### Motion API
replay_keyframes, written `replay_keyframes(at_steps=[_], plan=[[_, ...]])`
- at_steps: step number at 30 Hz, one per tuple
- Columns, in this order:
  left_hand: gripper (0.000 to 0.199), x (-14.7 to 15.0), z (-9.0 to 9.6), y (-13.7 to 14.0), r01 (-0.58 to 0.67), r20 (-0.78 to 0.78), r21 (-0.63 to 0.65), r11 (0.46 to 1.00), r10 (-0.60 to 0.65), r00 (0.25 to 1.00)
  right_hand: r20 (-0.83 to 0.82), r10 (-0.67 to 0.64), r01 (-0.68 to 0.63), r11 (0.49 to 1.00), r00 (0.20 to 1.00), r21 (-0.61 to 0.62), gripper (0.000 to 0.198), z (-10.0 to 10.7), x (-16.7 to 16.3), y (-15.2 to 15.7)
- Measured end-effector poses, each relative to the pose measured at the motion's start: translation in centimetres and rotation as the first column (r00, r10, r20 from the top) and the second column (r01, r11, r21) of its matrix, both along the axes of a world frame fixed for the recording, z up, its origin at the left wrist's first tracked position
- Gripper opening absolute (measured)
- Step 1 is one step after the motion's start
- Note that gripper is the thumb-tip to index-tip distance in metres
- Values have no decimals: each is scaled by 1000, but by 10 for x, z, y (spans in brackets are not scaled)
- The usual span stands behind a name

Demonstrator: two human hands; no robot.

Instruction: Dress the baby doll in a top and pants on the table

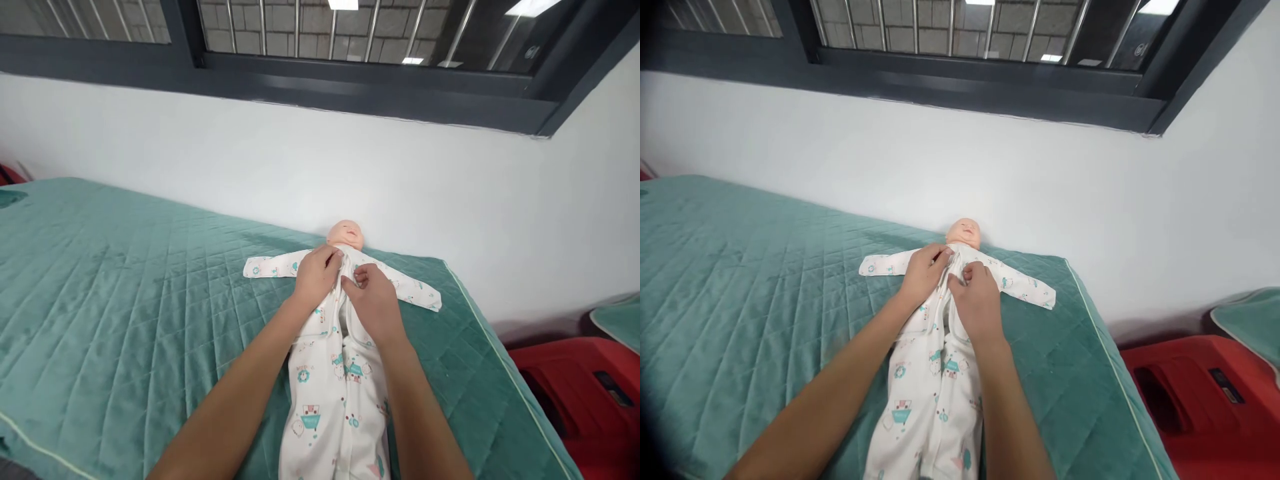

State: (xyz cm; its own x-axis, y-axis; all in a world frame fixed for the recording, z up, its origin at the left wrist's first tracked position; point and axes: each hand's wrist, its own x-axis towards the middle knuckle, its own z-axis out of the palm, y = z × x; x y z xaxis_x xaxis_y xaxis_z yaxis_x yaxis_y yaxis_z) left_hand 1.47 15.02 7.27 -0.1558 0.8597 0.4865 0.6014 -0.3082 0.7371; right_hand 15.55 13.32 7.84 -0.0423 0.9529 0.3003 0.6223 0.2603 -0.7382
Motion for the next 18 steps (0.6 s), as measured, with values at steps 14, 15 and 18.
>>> replay_keyframes(at_steps=[14,15,18], plan=[[11,-1,10,-5,129,-7,-223,966,-134,991,-354,-20,-52,980,935,-194,23,0,11,11],[10,-5,12,-5,186,48,-236,954,-179,983,-394,-8,-75,977,919,-197,25,-1,13,13],[12,-16,15,-6,333,219,-250,909,-282,934,-461,32,-136,972,887,-194,32,-4,18,19]])
